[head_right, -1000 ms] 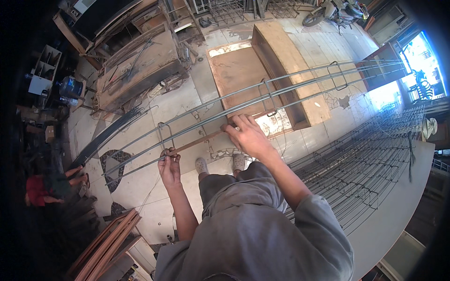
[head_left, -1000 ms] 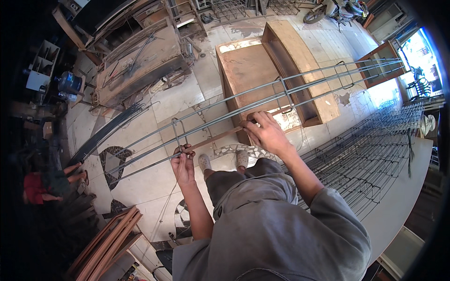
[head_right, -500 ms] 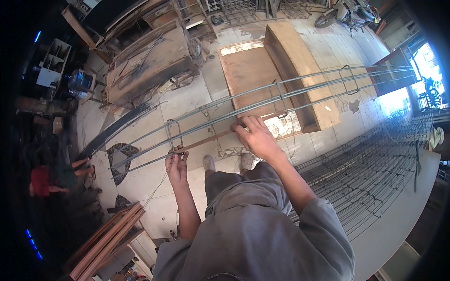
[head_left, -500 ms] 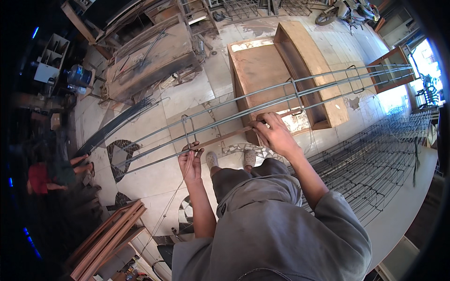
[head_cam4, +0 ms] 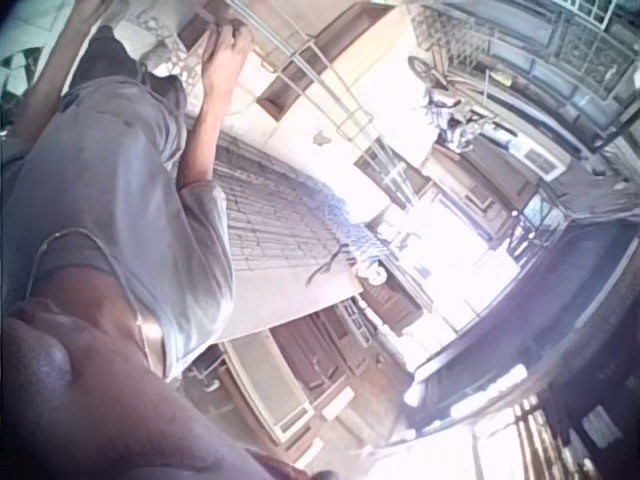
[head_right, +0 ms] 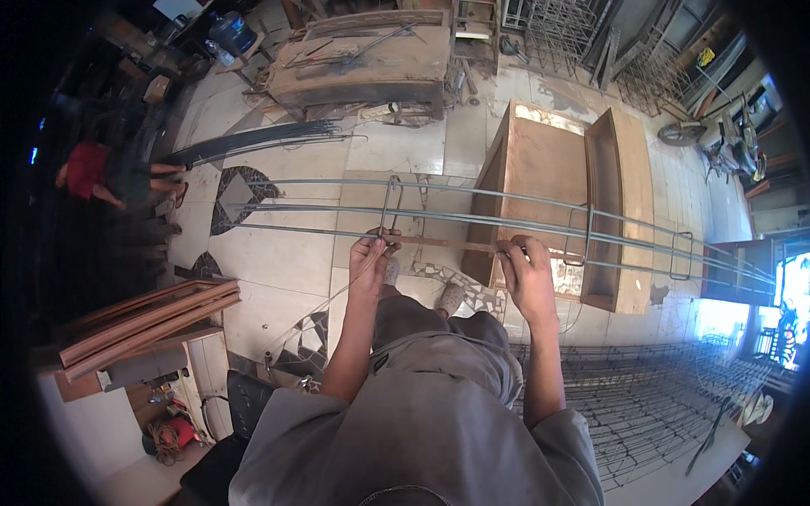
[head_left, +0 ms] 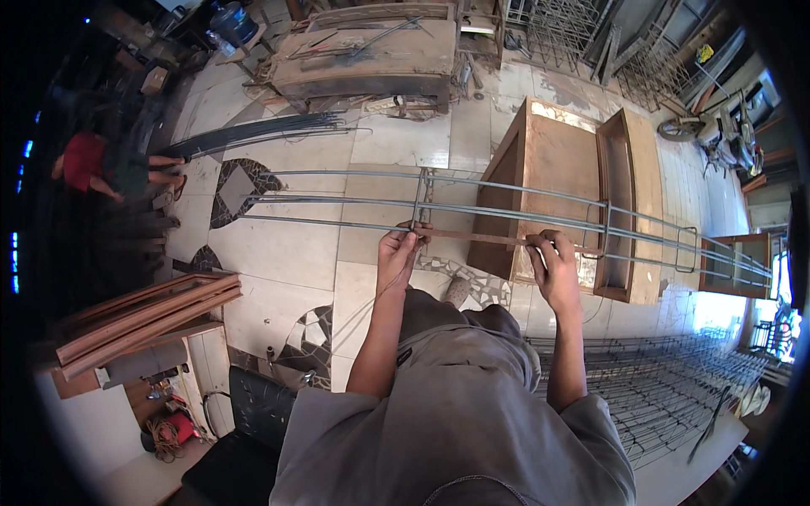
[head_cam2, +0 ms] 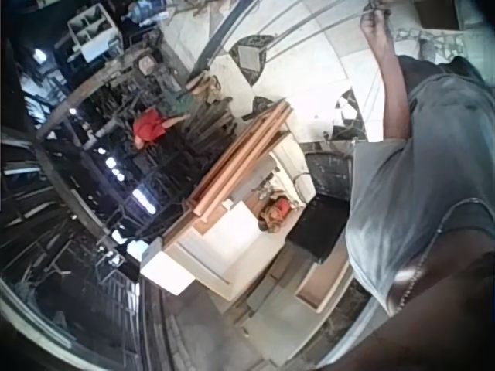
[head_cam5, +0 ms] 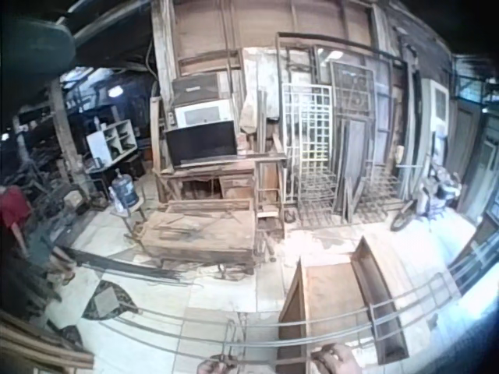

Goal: The person secures metal rods together using thin wire. They wrap the wire around the junction of three parallel rods and a perpendicular support rod, then twist the wire with their fingers to tighten the connection.

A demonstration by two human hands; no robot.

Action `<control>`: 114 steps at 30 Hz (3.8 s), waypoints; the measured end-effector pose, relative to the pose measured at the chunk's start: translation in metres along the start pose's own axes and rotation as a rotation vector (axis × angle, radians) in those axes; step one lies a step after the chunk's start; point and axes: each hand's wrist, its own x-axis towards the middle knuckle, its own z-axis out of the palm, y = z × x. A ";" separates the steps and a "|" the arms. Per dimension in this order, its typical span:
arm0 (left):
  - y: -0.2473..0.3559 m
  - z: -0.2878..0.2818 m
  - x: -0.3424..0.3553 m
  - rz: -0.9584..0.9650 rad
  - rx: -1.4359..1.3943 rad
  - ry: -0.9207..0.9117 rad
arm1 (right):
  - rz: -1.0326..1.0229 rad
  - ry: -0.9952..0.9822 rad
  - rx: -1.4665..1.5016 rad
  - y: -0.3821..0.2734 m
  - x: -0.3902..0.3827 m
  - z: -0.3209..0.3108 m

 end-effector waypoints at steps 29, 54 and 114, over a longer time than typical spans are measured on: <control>-0.035 -0.024 0.110 -0.312 -0.243 -0.077 | 0.027 -0.020 -0.004 0.002 0.001 -0.002; -0.021 -0.022 0.113 -0.100 -0.189 -0.080 | 0.030 -0.024 -0.012 0.009 -0.004 -0.002; 0.009 0.021 -0.012 -0.017 -0.088 0.194 | 0.009 -0.068 -0.043 0.010 -0.004 -0.009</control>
